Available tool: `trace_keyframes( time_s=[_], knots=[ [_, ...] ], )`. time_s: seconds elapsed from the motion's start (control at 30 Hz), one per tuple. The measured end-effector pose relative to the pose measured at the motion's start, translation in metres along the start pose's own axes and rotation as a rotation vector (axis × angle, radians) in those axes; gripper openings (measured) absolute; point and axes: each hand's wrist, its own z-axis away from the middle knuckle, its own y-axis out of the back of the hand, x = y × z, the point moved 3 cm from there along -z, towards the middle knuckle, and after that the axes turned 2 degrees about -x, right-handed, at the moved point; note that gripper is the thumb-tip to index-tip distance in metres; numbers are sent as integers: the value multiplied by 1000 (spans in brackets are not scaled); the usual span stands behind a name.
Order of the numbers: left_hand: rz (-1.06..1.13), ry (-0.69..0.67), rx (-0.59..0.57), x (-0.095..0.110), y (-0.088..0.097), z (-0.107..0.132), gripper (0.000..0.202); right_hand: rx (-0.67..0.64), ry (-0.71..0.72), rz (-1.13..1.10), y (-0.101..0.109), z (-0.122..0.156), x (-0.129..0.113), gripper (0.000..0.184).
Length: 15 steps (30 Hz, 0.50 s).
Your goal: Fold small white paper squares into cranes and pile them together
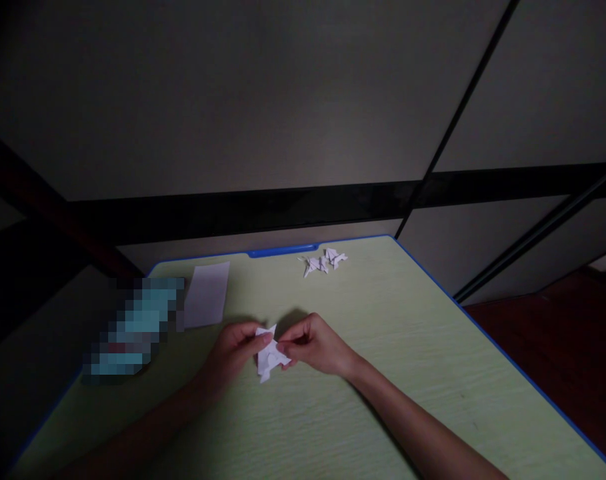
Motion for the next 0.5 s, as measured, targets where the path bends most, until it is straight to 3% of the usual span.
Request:
trace_keyframes(
  time_s=[0.3, 0.5],
  knots=[
    [2, -58, 108, 5, 1, 2, 30, 134, 27, 50, -4, -1, -1, 29],
    [-37, -83, 106, 2, -1, 2, 31, 81, 60, 30, -11, -1, -3, 30]
  ],
)
